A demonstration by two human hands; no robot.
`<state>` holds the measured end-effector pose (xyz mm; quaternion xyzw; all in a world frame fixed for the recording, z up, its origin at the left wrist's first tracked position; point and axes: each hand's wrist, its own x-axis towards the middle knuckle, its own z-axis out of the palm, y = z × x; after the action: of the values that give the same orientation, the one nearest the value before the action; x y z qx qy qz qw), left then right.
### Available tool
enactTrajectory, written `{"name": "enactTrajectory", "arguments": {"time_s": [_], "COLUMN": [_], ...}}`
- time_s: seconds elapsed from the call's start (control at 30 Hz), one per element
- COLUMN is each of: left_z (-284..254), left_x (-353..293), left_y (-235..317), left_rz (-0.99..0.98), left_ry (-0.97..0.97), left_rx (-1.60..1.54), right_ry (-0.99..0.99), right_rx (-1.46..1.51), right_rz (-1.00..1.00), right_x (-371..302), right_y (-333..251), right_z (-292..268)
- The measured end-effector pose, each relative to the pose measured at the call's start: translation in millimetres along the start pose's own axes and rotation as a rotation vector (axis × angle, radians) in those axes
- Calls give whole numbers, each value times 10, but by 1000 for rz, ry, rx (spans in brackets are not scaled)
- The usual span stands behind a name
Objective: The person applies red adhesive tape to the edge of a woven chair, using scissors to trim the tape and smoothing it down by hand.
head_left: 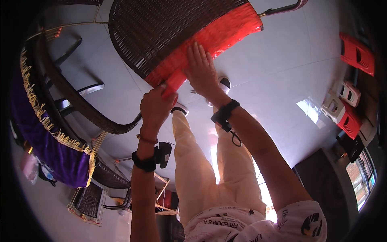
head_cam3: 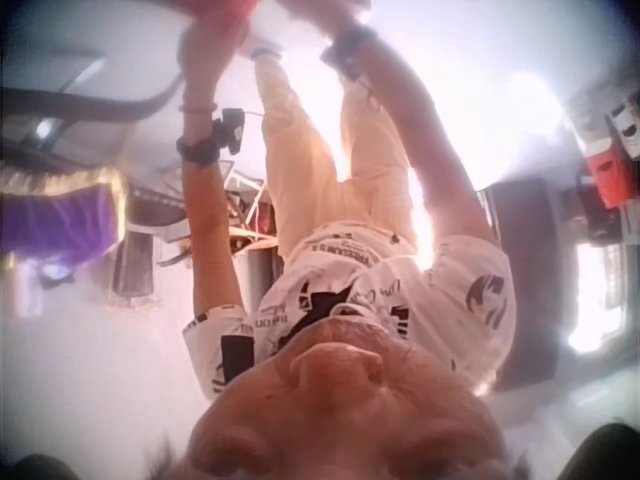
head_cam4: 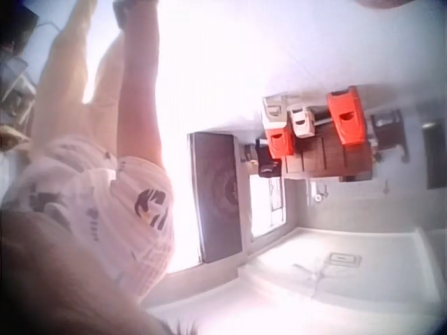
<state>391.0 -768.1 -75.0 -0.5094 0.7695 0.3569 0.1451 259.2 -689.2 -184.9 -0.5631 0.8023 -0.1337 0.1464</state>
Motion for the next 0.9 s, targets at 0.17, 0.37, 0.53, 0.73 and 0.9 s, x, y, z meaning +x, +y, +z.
{"name": "enactTrajectory", "arguments": {"time_s": [0.17,0.37,0.53,0.73,0.9], "left_z": [41,70,-43,53,103], "left_x": [77,346,378,394,287], "left_y": [31,31,100,33,-29], "left_rz": [-116,-179,-175,-196,-118], "left_ry": [-40,-29,-156,-160,-96], "left_rx": [165,373,321,336,444], "right_ry": [7,26,63,-10,-8], "right_rx": [-7,109,102,91,39], "right_rz": [3,84,104,1,-74], "right_x": [4,5,-15,-159,-204], "right_y": [-8,-98,-135,-380,-461], "right_z": [-3,40,56,142,144]}}
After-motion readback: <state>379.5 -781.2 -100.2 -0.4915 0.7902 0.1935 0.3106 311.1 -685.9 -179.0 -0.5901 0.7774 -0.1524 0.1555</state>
